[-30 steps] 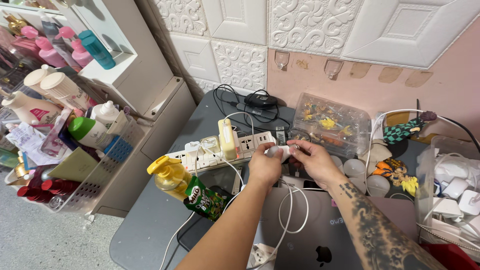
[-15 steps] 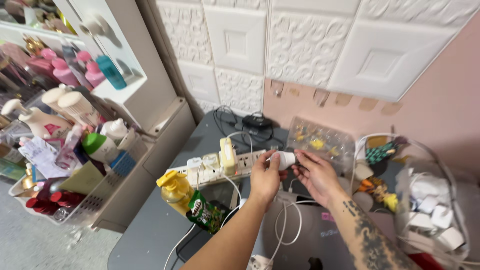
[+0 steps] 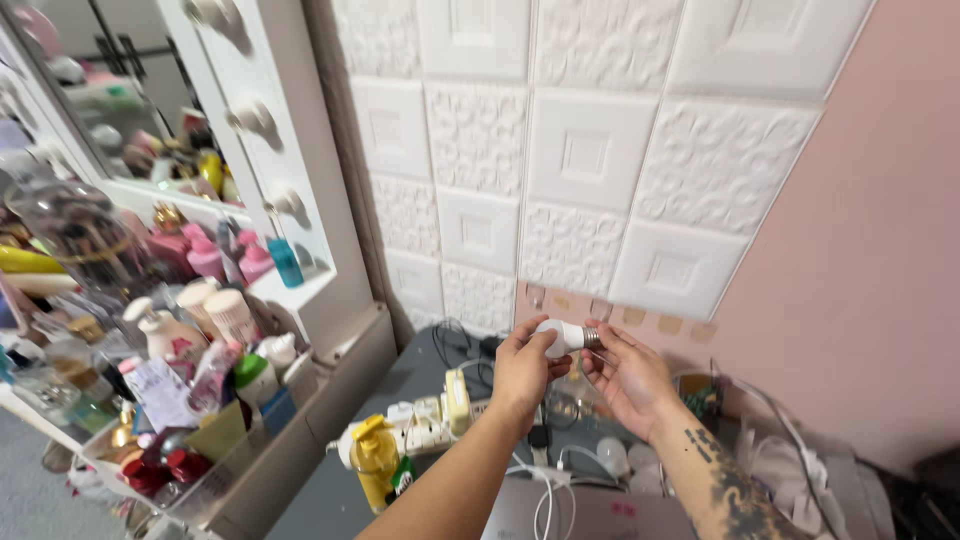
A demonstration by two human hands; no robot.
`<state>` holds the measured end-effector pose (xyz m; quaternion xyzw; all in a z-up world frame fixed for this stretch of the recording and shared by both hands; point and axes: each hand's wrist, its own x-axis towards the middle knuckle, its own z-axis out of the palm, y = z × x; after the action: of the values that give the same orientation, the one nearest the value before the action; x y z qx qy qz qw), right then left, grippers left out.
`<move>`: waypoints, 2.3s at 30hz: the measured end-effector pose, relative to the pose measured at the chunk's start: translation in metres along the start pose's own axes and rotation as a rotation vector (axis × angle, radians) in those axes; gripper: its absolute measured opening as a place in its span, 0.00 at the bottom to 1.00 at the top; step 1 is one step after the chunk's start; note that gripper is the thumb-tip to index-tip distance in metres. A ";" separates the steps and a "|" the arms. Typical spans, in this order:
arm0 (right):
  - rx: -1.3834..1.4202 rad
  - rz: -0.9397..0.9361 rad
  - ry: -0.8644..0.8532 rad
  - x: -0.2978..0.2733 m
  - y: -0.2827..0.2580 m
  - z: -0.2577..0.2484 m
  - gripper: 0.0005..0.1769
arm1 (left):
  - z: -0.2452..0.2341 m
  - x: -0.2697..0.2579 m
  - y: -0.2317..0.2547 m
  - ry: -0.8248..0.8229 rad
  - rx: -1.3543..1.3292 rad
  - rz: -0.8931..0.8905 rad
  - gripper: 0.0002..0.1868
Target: The person installs multiple small white light bulbs into the sockets around a vanity mirror. They pick up each bulb from a nearby table and screw it into an empty socket one at a time until several sockets are filled.
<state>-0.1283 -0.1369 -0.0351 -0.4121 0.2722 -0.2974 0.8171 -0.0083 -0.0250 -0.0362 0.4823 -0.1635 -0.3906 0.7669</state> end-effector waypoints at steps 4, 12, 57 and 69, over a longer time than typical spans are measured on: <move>0.031 -0.041 -0.047 -0.012 -0.033 0.033 0.16 | 0.017 -0.018 0.053 -0.040 0.076 0.072 0.26; 0.054 -0.098 -0.111 -0.047 -0.077 0.112 0.15 | 0.019 -0.059 0.146 -0.017 0.196 0.202 0.26; 0.026 -0.032 -0.741 -0.058 0.052 0.754 0.14 | -0.395 -0.175 0.610 0.383 0.317 0.749 0.24; 0.001 -0.205 -0.767 0.071 0.017 0.892 0.12 | -0.446 -0.045 0.733 0.328 0.418 0.855 0.25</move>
<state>0.5392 0.2776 0.3930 -0.5180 -0.0952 -0.2019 0.8258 0.5664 0.4500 0.3906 0.5704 -0.2986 0.0805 0.7609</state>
